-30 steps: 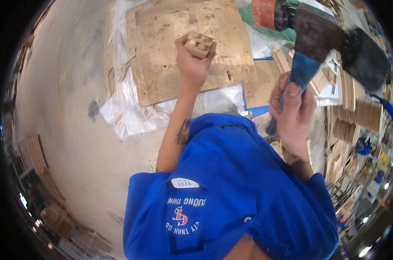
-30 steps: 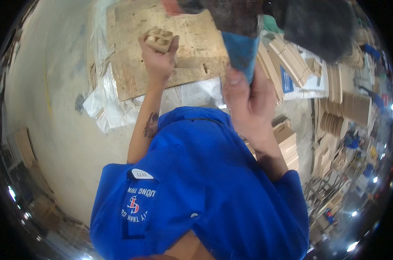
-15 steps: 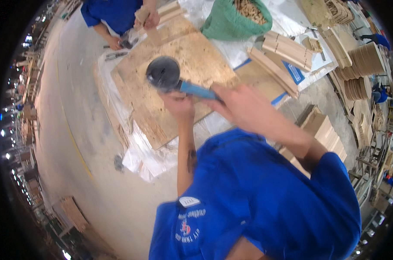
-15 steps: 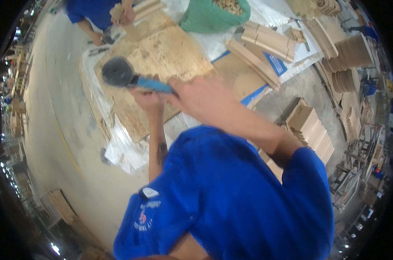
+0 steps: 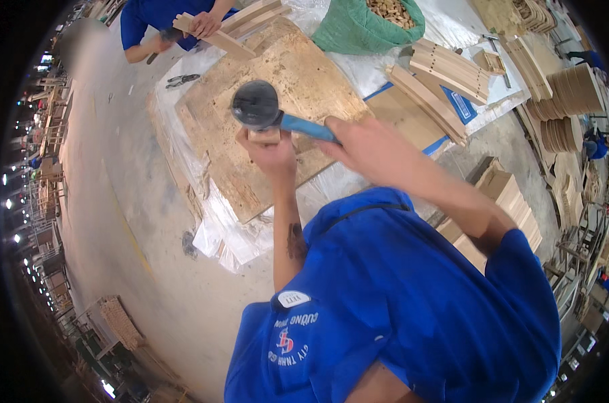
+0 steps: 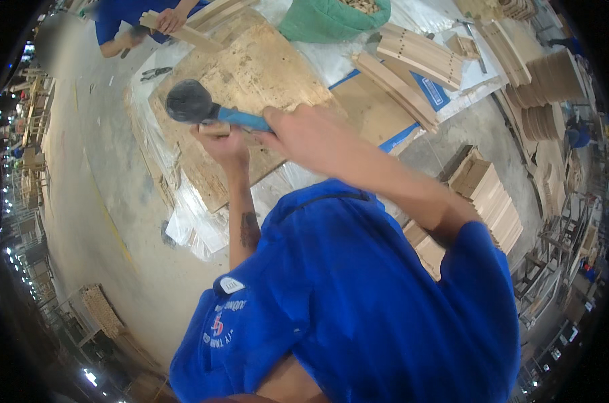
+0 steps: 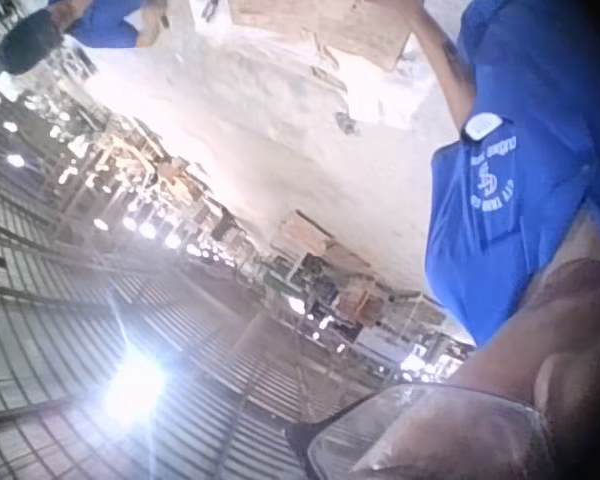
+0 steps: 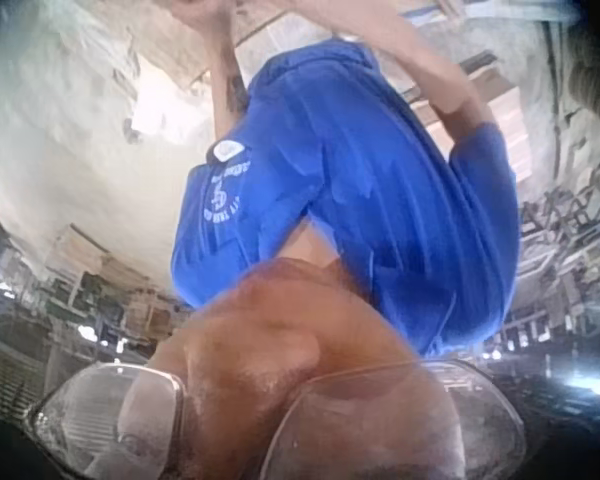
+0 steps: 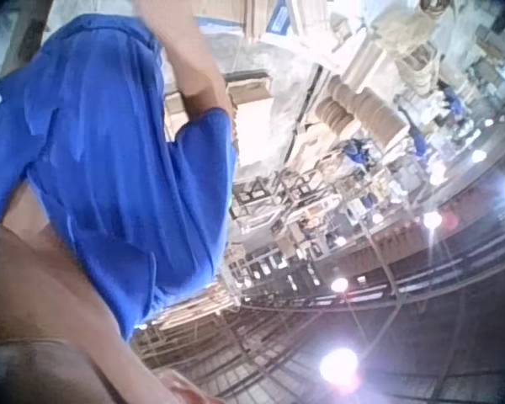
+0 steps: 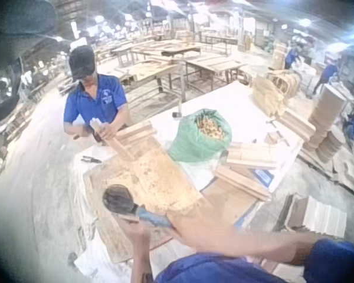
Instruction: The person assembles small wooden dowels into a perforated wooden block using a hammer. They repeatedly insert dowels, tap them flush, and occasionally remove them to reinsert. The work occurs at a table in a workshop with other workers visible in the background.
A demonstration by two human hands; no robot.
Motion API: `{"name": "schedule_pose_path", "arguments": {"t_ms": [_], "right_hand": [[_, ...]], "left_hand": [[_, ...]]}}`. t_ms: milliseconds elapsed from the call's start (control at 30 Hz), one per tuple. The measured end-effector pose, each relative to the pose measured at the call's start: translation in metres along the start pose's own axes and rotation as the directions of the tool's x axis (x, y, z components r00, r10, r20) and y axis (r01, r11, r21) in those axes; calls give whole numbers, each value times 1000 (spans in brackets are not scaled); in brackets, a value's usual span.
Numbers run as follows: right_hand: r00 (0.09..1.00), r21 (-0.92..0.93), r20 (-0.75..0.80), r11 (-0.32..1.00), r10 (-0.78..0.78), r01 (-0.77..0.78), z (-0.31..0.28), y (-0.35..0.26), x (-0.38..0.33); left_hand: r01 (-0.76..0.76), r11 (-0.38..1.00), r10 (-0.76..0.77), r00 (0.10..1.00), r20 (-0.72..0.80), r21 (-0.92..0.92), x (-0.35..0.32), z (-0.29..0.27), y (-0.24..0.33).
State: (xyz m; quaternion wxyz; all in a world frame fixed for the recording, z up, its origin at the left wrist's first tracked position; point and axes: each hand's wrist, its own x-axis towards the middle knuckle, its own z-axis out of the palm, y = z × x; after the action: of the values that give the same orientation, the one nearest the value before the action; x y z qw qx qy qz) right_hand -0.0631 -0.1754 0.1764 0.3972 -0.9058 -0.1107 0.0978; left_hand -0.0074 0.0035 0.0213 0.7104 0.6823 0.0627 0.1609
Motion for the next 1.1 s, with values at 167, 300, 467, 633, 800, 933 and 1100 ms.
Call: {"name": "schedule_pose_path", "arguments": {"t_ms": [167,300,467,633,800,933,1100], "right_hand": [[933,133,-272,951,-235,278,3,-13,-14],[998,-118,48,992,-35,40,42,30,28],[983,57,-6,982,183,-182,65,64,-7],[898,149,-104,900,427,-410,79,138,-16],[708,212,-307,771,635,-600,124,253,-41],[535,226,-416,654,735,-722,126,301,-54],[560,105,-560,723,611,-683,127,340,-56]], "left_hand": [[-153,988,151,985,-88,-10,-3,-24,-9],[-266,953,278,958,-73,143,22,-27,-23],[-147,989,142,979,-148,-23,18,-40,-30],[-34,956,56,996,-67,290,28,-60,-70],[40,935,-44,999,4,353,42,-37,-64],[82,798,-177,979,101,597,93,-46,-53],[369,432,-494,860,-126,823,152,-77,-76]]}}
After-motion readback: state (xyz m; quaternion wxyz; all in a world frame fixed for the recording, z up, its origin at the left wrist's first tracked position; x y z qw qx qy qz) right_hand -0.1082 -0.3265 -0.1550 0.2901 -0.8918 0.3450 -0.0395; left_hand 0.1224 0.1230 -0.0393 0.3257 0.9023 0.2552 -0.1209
